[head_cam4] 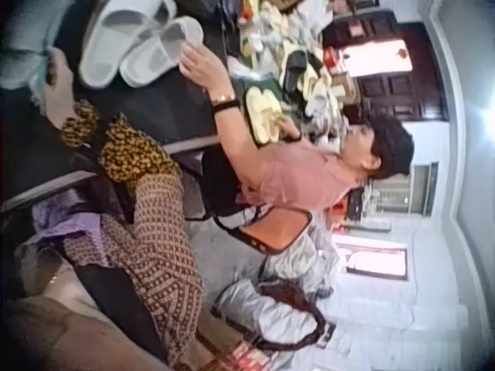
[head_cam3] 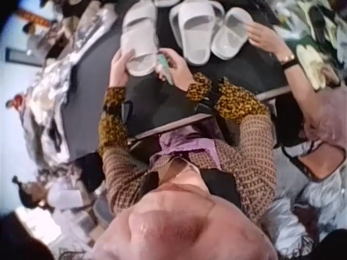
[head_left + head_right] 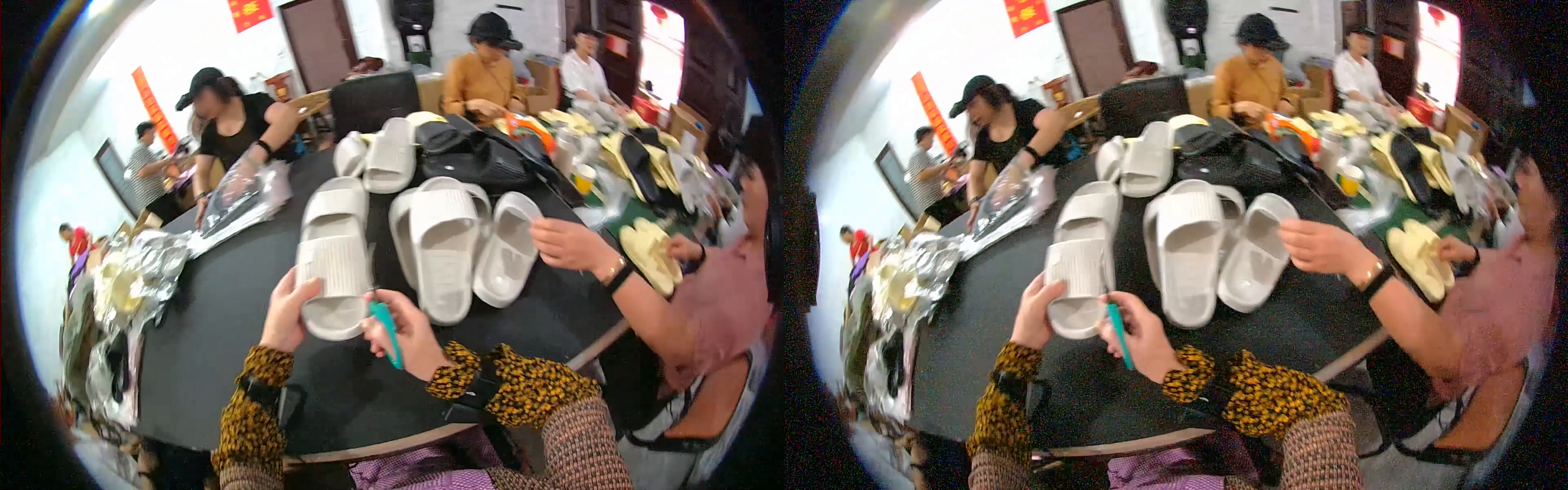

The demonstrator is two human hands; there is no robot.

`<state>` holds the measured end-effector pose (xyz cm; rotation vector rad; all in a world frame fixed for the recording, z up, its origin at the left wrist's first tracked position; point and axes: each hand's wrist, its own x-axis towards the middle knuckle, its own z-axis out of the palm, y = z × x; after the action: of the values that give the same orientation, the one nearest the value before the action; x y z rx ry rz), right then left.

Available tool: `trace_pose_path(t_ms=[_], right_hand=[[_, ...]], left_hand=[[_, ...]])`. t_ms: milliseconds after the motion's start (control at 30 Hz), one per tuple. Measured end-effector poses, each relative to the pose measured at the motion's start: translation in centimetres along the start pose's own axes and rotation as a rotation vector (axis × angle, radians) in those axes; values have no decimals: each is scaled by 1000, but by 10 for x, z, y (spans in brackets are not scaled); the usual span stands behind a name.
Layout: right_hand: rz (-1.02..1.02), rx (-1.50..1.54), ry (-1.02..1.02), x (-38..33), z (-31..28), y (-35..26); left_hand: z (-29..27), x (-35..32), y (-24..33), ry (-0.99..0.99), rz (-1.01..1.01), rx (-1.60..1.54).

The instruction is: The recorder uses scissors to trim excess material and loose threads from several pairs of foam/rubber slides.

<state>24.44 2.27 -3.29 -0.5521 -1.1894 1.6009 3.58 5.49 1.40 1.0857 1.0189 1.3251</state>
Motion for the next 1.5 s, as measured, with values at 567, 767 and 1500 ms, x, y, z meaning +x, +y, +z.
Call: trace_pose_path(t_ms=[567,767,1500], right_hand=[[-164,13,30,-25,4,-48],[-101,95,65,-18,-2,-46],[427,336,120,-13,-3,-34]], left_hand=[[74,88,-10,-123,42,-78],[112,122,-41,-310,87,91],[65,33,48,-67,262,-160]])
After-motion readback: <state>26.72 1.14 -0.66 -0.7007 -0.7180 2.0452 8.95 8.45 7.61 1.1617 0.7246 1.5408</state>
